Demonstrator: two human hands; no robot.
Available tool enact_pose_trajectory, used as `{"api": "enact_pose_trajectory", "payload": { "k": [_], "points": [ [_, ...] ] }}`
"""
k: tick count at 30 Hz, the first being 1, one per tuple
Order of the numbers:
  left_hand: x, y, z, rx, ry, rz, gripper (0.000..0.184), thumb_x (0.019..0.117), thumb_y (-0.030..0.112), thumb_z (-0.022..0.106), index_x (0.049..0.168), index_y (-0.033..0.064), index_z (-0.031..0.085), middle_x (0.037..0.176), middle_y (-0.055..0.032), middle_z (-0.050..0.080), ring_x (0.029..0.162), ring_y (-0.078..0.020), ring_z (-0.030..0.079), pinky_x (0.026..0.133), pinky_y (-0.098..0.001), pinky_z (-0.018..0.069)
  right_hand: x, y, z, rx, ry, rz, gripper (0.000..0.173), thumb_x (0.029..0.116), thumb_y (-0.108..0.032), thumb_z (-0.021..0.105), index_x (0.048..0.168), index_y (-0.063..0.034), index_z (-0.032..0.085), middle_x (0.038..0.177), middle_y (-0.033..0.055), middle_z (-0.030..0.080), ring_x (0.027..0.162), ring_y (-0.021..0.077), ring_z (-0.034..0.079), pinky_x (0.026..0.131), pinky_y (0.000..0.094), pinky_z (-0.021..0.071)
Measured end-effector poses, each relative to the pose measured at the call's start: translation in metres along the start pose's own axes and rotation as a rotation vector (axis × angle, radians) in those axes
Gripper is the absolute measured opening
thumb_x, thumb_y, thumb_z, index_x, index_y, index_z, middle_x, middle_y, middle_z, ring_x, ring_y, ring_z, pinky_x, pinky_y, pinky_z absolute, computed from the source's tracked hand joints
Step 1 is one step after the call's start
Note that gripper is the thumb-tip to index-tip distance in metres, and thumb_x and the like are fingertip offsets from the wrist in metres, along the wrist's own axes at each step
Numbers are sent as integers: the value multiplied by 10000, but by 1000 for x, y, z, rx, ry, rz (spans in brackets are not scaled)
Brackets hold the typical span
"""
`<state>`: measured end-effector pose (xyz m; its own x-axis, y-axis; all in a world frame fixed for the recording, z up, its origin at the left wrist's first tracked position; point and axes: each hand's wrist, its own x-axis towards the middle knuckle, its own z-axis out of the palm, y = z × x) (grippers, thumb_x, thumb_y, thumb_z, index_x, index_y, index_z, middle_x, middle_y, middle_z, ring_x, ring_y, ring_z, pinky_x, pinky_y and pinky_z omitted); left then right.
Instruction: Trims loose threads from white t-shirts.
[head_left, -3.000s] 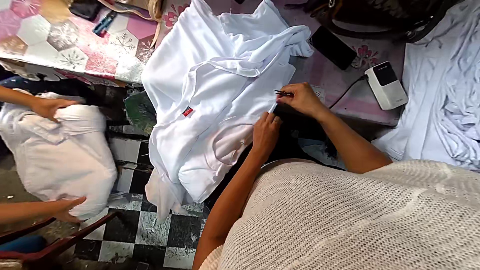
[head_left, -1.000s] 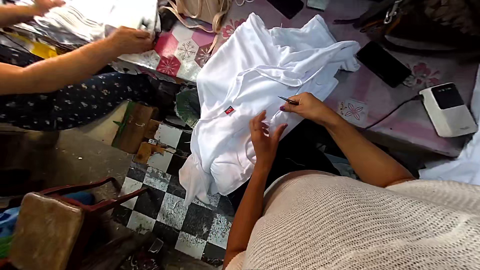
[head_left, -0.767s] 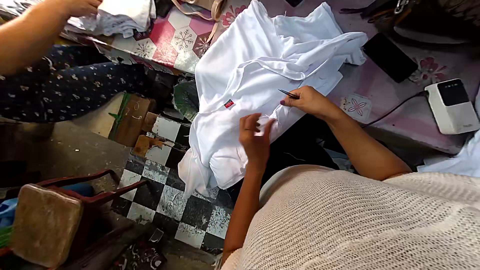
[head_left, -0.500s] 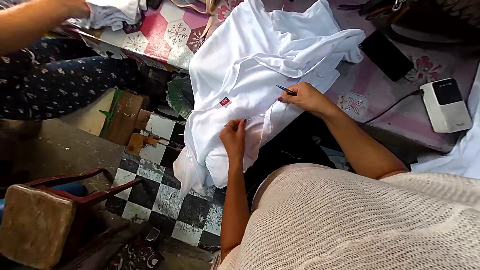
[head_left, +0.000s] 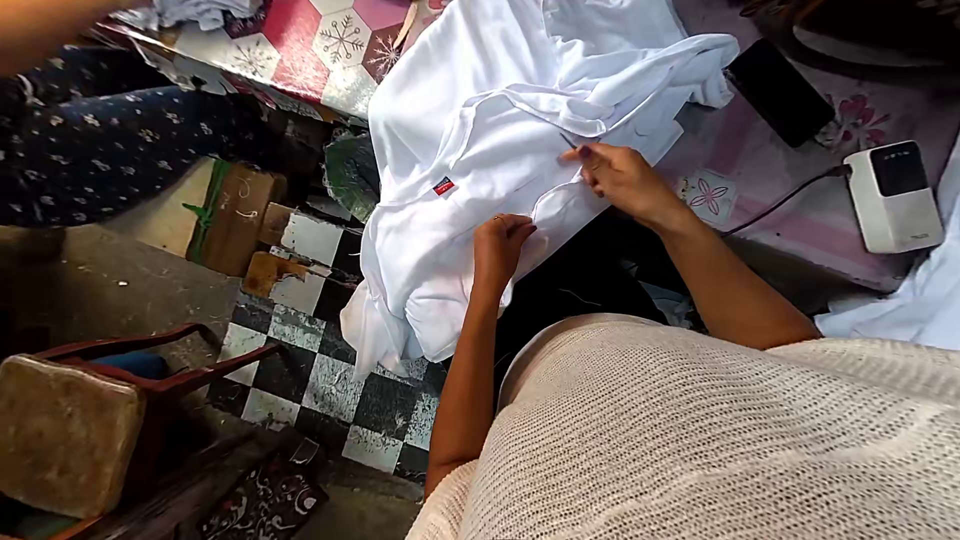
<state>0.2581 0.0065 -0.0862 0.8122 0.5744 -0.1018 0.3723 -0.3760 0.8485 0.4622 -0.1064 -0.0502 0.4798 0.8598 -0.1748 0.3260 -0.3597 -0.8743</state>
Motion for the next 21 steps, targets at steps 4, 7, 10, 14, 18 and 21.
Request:
{"api": "enact_pose_trajectory", "payload": {
  "k": [4, 7, 10, 14, 18, 21],
  "points": [
    [-1, -13, -6, -309, -58, -167, 130, 974, 101, 669, 1012, -13, 718, 826, -34, 705, 677, -54, 637, 664, -251, 555, -33, -16, 0, 524, -213, 78, 428, 1127, -311, 276, 1163, -59, 621, 706, -85, 493, 568, 26, 478, 574, 219, 472],
    [-19, -9, -5, -534, -50, -193, 117, 1010, 93, 611, 1081, 15, 662, 944, -20, 691, 774, -50, 663, 727, -257, 584, -53, -7, 17, 750, -435, 231, 436, 1126, -378, 248, 1049, -115, 588, 612, -102, 444, 484, 11, 425, 499, 195, 434],
    [-29, -4, -1, -650, -13, -247, 114, 1023, 76, 565, 1092, 34, 646, 1148, -38, 674, 884, -80, 680, 803, -291, 595, -62, 6, 34, 835, -481, 393, 454, 1118, -429, 314, 1000, -108, 613, 579, -86, 411, 423, -6, 356, 419, 150, 366],
    [-35, 0, 2, -662, 14, -199, 92, 1015, 74, 576, 1065, 47, 648, 1060, -15, 695, 841, -67, 677, 790, -263, 586, -61, 7, 44, 881, -488, 508, 444, 1123, -398, 320, 986, -85, 603, 548, -90, 367, 395, -16, 320, 397, 132, 328],
    [-36, 1, 6, -614, 39, -147, 81, 1008, 56, 595, 1073, 45, 643, 944, 15, 690, 785, -35, 655, 752, -225, 568, -55, 2, 46, 877, -439, 523, 436, 1123, -379, 337, 953, -82, 606, 532, -93, 351, 379, -21, 296, 375, 126, 305],
    [-36, 2, 8, -591, 69, -115, 105, 1008, 48, 597, 1099, 23, 644, 984, 2, 700, 801, -30, 667, 759, -216, 574, -55, 2, 48, 878, -416, 514, 408, 1118, -364, 368, 939, -86, 606, 522, -99, 332, 379, -24, 283, 374, 130, 295]
  ]
}}
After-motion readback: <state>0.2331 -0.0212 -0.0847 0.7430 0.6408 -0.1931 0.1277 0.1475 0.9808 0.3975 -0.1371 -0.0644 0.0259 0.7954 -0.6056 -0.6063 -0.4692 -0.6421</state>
